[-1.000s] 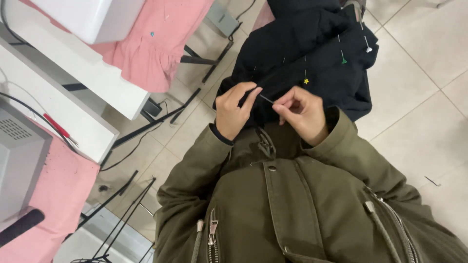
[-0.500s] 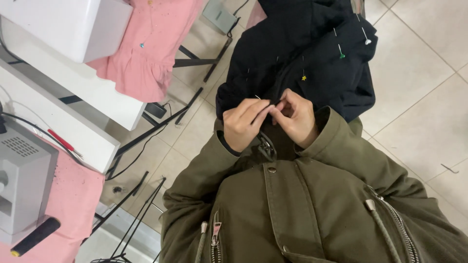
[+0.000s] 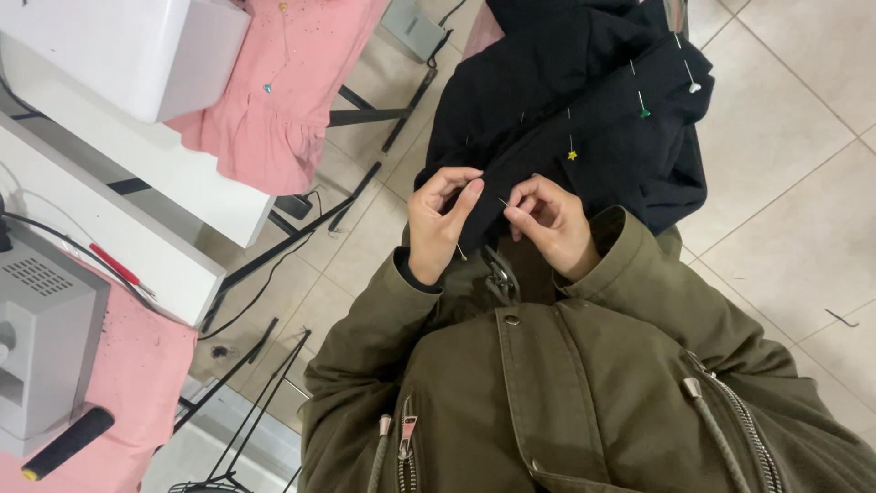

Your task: Pinning pieces of black leather together at a sewing station.

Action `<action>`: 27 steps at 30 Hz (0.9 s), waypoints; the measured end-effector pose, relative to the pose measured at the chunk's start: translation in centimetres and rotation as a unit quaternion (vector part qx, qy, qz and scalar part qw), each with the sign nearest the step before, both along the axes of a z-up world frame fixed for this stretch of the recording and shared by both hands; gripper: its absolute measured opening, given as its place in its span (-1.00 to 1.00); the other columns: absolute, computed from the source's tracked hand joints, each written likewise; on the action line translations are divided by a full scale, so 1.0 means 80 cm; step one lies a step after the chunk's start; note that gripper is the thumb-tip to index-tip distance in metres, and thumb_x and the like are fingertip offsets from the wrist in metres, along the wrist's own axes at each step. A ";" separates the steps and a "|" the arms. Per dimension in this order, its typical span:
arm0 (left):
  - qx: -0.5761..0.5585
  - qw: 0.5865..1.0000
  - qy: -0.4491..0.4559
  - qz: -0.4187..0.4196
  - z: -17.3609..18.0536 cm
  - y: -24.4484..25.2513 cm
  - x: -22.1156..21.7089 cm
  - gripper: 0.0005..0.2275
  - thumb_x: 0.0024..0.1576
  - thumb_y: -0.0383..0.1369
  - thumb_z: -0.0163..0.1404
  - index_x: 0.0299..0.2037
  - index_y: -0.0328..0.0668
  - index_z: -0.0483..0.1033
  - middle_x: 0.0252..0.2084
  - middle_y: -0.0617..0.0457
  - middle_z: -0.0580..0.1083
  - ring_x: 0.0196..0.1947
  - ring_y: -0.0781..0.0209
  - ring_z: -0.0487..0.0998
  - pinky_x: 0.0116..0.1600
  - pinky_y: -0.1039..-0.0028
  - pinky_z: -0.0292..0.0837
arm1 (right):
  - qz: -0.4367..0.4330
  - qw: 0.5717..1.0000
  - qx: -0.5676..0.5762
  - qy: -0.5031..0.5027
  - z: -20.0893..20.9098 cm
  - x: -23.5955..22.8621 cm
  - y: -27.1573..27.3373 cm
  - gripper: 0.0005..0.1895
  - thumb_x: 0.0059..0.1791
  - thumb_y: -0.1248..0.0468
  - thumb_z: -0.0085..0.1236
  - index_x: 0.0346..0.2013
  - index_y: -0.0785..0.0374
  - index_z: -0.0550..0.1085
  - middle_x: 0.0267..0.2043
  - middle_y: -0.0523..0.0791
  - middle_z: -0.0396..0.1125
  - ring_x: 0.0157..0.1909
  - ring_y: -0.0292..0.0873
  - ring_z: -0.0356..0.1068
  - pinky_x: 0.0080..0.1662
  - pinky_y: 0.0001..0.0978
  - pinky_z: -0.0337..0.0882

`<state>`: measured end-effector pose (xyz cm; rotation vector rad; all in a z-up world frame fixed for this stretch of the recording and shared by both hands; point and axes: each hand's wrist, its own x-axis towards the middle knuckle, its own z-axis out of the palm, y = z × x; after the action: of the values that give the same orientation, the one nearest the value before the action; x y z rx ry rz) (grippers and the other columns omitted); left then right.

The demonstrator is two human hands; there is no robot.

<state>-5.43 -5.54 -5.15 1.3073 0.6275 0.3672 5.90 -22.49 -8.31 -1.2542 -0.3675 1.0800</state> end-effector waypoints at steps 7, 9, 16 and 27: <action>-0.075 0.997 -0.007 -0.033 -0.005 0.003 -0.003 -0.89 0.32 -0.49 0.06 -0.03 -0.40 0.54 -0.14 0.11 0.57 -0.12 0.47 0.52 0.03 0.62 0.43 | -0.010 1.000 0.003 -0.014 0.002 0.002 0.000 -0.91 0.09 0.43 0.18 -0.14 0.34 0.44 -0.25 -0.17 0.35 -0.29 -0.34 0.40 -0.21 -0.51 0.41; -0.084 0.996 -0.006 -0.034 -0.001 0.004 -0.004 -0.88 0.32 -0.49 0.05 -0.02 -0.39 0.54 -0.15 0.11 0.57 -0.13 0.48 0.52 0.02 0.63 0.44 | -0.011 1.000 0.004 -0.011 0.003 0.001 0.000 -0.91 0.09 0.44 0.18 -0.15 0.35 0.44 -0.25 -0.16 0.35 -0.29 -0.34 0.40 -0.20 -0.51 0.41; -0.095 0.994 -0.006 -0.052 0.002 0.004 -0.004 -0.88 0.33 -0.49 0.04 -0.02 -0.41 0.54 -0.15 0.08 0.59 -0.15 0.47 0.54 0.00 0.63 0.46 | -0.019 0.999 0.022 -0.020 0.000 0.001 -0.003 -0.92 0.09 0.45 0.18 -0.15 0.37 0.44 -0.21 -0.14 0.34 -0.27 -0.31 0.43 -0.17 -0.48 0.46; -0.073 0.995 -0.026 -0.064 0.000 -0.005 -0.001 -0.89 0.32 -0.50 0.07 -0.04 -0.41 0.56 -0.13 0.06 0.59 -0.10 0.45 0.56 0.05 0.61 0.47 | -0.029 0.999 0.004 -0.023 -0.013 -0.002 -0.017 -0.90 0.12 0.47 0.20 -0.14 0.37 0.42 -0.30 -0.12 0.39 -0.28 -0.30 0.44 -0.16 -0.47 0.47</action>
<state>-5.51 -5.93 -5.18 1.1880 0.5153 0.2450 5.77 -23.82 -9.37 -1.2778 -0.3688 1.0013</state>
